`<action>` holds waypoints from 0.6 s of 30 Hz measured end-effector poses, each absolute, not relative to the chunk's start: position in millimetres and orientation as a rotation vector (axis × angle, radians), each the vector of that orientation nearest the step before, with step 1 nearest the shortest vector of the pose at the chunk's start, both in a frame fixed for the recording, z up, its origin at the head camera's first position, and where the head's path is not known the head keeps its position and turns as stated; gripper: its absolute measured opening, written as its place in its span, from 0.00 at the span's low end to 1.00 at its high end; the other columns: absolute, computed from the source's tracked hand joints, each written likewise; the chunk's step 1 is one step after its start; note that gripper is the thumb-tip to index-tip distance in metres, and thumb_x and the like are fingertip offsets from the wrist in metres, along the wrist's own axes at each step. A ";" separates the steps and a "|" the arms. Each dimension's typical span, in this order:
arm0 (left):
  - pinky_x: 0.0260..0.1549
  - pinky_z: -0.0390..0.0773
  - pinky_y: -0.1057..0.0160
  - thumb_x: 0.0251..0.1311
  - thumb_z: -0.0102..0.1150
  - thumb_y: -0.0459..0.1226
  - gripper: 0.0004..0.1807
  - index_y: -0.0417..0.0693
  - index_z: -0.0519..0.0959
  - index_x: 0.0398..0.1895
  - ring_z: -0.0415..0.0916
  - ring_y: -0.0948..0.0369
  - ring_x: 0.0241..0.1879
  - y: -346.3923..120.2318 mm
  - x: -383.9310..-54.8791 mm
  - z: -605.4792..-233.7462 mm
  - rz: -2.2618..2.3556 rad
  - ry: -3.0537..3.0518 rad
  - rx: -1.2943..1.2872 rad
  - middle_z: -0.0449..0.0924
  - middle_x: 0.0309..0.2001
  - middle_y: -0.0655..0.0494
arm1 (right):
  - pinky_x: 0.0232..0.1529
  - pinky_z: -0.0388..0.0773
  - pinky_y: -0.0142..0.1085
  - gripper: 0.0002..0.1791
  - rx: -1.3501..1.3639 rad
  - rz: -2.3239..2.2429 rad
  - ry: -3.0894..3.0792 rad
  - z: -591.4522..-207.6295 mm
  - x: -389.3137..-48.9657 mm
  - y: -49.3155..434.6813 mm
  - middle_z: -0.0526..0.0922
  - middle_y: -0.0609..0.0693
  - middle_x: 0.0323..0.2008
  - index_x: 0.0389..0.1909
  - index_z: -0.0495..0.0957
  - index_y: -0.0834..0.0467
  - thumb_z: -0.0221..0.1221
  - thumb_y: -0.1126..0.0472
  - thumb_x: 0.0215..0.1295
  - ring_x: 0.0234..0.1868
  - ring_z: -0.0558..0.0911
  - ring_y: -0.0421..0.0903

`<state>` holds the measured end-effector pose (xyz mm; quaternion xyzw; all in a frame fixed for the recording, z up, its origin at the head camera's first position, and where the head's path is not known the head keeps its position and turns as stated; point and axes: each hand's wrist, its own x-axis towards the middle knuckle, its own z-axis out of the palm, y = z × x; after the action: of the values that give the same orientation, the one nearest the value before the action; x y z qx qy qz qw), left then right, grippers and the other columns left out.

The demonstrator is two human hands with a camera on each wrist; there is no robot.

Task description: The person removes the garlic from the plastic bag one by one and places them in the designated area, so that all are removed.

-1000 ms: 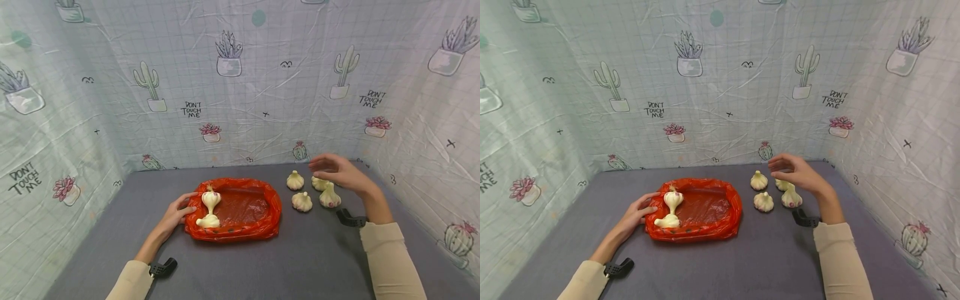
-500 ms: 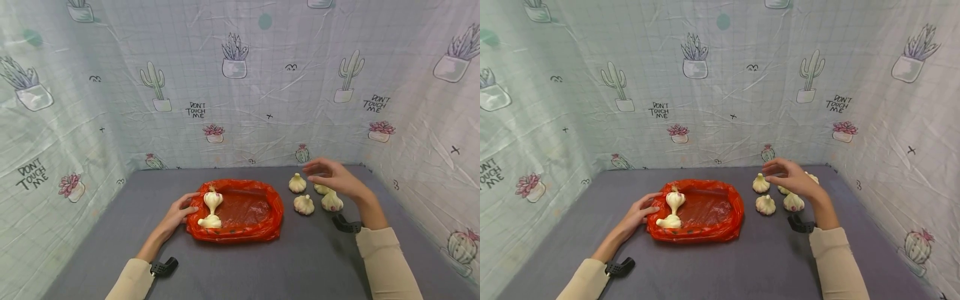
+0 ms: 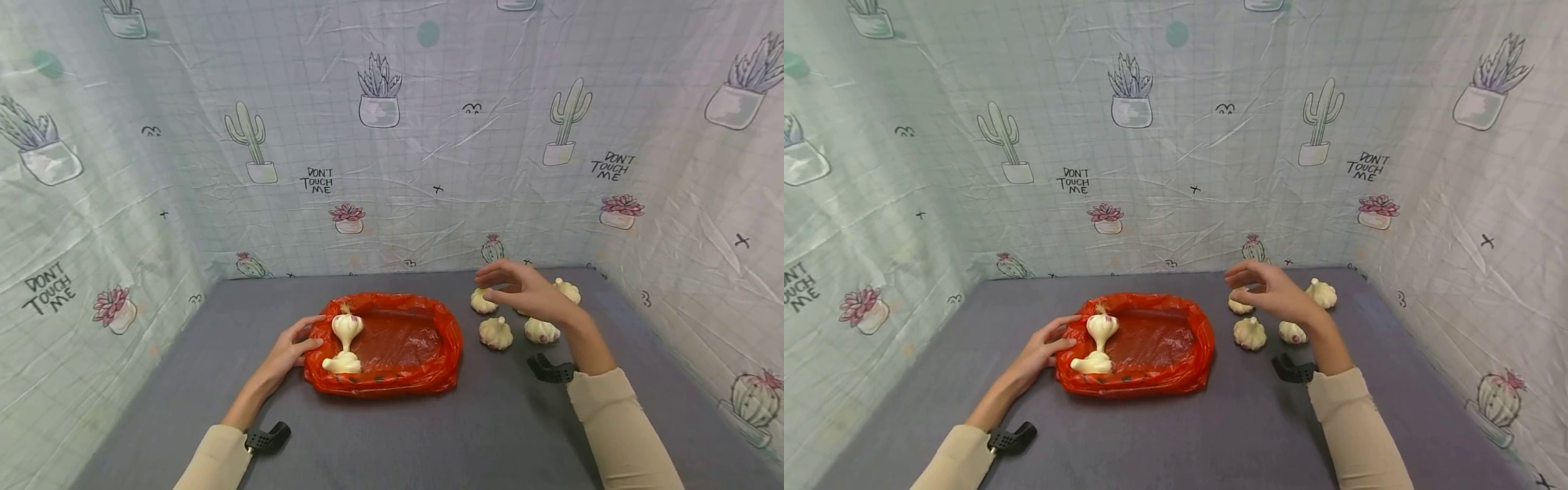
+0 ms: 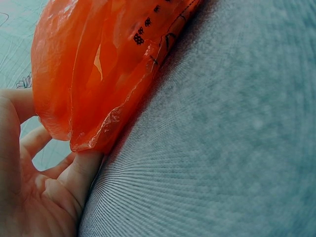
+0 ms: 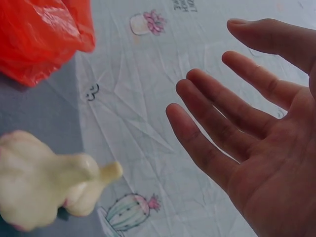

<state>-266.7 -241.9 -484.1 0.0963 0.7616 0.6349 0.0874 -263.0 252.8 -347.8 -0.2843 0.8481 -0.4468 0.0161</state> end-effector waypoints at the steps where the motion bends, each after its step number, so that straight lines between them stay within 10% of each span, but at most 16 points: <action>1: 0.41 0.88 0.58 0.72 0.60 0.40 0.31 0.49 0.67 0.76 0.84 0.58 0.49 -242.2 -266.7 -484.2 1.890 2.269 0.286 0.67 0.68 0.32 | 0.60 0.80 0.37 0.21 -0.881 -1.382 2.636 -348.2 -263.5 250.2 0.82 0.56 0.61 0.65 0.75 0.56 0.62 0.58 0.74 0.62 0.81 0.56; 18: 0.42 0.88 0.58 0.72 0.60 0.41 0.31 0.51 0.67 0.77 0.83 0.55 0.51 -242.0 -268.4 -483.8 1.882 2.260 0.275 0.67 0.69 0.33 | 0.60 0.82 0.54 0.19 -1.018 -1.291 2.534 -352.3 -270.2 193.9 0.82 0.54 0.60 0.60 0.78 0.52 0.65 0.57 0.71 0.62 0.82 0.58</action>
<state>-268.4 -242.0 -483.8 0.0927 0.7617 0.6344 0.0936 -270.2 193.9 -352.3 -0.3365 0.8372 -0.4268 0.0604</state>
